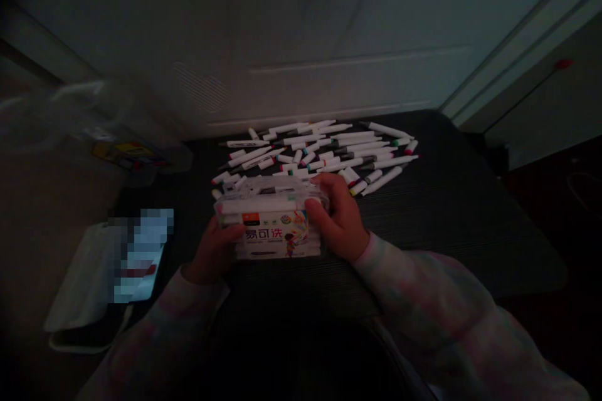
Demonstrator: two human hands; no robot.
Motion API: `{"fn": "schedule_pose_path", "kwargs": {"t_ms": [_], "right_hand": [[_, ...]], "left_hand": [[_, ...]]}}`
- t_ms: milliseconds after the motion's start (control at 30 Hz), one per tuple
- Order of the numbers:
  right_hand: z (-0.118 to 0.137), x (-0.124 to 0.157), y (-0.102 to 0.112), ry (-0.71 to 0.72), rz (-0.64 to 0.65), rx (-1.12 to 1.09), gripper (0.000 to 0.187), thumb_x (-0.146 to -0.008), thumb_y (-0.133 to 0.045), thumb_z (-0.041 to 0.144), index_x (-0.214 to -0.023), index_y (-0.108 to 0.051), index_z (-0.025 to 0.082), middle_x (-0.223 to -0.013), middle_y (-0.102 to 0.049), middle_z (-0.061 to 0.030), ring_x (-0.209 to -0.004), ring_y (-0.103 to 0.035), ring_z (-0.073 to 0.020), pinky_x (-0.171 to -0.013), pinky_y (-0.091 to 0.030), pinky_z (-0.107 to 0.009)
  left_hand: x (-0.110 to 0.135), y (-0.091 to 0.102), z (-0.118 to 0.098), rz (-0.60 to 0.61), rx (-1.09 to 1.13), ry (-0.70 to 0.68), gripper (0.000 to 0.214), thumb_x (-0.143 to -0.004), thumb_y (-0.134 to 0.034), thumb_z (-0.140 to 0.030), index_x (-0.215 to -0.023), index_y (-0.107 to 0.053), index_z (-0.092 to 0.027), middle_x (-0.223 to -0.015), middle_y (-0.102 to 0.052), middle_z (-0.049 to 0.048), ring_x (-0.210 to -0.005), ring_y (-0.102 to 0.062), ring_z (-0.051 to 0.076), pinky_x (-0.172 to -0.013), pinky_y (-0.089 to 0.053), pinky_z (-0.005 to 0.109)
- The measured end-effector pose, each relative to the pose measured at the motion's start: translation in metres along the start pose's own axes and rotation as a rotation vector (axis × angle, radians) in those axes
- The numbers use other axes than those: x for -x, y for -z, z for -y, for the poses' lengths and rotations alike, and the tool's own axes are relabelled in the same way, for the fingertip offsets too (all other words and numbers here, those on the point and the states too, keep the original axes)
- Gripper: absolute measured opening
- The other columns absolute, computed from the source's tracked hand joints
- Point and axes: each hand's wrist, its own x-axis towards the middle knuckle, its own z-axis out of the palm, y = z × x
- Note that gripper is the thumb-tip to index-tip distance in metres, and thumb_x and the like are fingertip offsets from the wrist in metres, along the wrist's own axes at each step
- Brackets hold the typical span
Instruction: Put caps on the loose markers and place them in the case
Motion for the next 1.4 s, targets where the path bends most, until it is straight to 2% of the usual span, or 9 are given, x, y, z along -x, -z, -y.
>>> {"fn": "schedule_pose_path", "kwargs": {"t_ms": [133, 300, 500, 700, 867, 1400], "right_hand": [[-0.001, 0.004, 0.002, 0.127, 0.012, 0.068, 0.033, -0.079, -0.052, 0.029, -0.11, -0.042, 0.027, -0.096, -0.048, -0.005, -0.082, -0.052, -0.02, -0.069, -0.045, -0.036], [-0.005, 0.01, 0.003, 0.231, -0.019, 0.14, 0.048, -0.074, -0.058, 0.029, -0.118, -0.038, 0.03, -0.104, -0.045, -0.0061, -0.089, -0.052, -0.0229, -0.073, -0.046, -0.04], [-0.004, 0.011, 0.003, 0.325, -0.01, 0.206, 0.048, -0.076, -0.057, 0.028, -0.119, -0.037, 0.031, -0.098, -0.048, -0.0056, -0.084, -0.053, -0.0221, -0.068, -0.048, -0.038], [0.002, 0.006, 0.003, 0.351, -0.005, 0.266, 0.039, -0.078, -0.053, 0.03, -0.115, -0.041, 0.026, -0.094, -0.049, -0.0056, -0.079, -0.053, -0.02, -0.063, -0.048, -0.034], [0.007, 0.003, 0.004, 0.388, 0.013, 0.294, 0.03, -0.08, -0.05, 0.03, -0.109, -0.044, 0.021, -0.088, -0.049, -0.0046, -0.072, -0.053, -0.0168, -0.057, -0.046, -0.029], [0.007, 0.004, 0.004, 0.306, 0.02, 0.238, 0.03, -0.076, -0.056, 0.027, -0.104, -0.046, 0.022, -0.085, -0.052, -0.0032, -0.066, -0.053, -0.0155, -0.053, -0.044, -0.027]], "left_hand": [[0.0, 0.001, -0.001, 0.002, -0.088, -0.059, 0.035, -0.061, -0.07, -0.036, -0.089, -0.066, -0.017, -0.087, -0.07, 0.0058, -0.084, -0.064, 0.025, -0.074, -0.052, 0.034], [-0.002, 0.008, 0.002, -0.088, -0.194, -0.15, 0.04, -0.059, -0.072, -0.038, -0.092, -0.064, -0.016, -0.091, -0.069, 0.0057, -0.085, -0.063, 0.023, -0.072, -0.05, 0.029], [-0.003, 0.01, 0.003, -0.155, -0.255, -0.198, 0.04, -0.055, -0.073, -0.039, -0.085, -0.064, -0.015, -0.081, -0.069, 0.0049, -0.075, -0.063, 0.02, -0.068, -0.049, 0.026], [-0.002, 0.003, -0.003, -0.188, -0.292, -0.218, 0.04, -0.053, -0.072, -0.043, -0.08, -0.063, -0.014, -0.075, -0.069, 0.0044, -0.069, -0.063, 0.02, -0.062, -0.05, 0.026], [-0.003, 0.003, -0.002, -0.181, -0.37, -0.291, 0.04, -0.055, -0.068, -0.046, -0.079, -0.062, -0.014, -0.072, -0.069, 0.0036, -0.065, -0.063, 0.02, -0.057, -0.05, 0.027], [-0.002, 0.002, -0.001, -0.214, -0.362, -0.277, 0.043, -0.054, -0.068, -0.048, -0.079, -0.062, -0.014, -0.075, -0.07, 0.0048, -0.068, -0.065, 0.021, -0.06, -0.051, 0.027]]}}
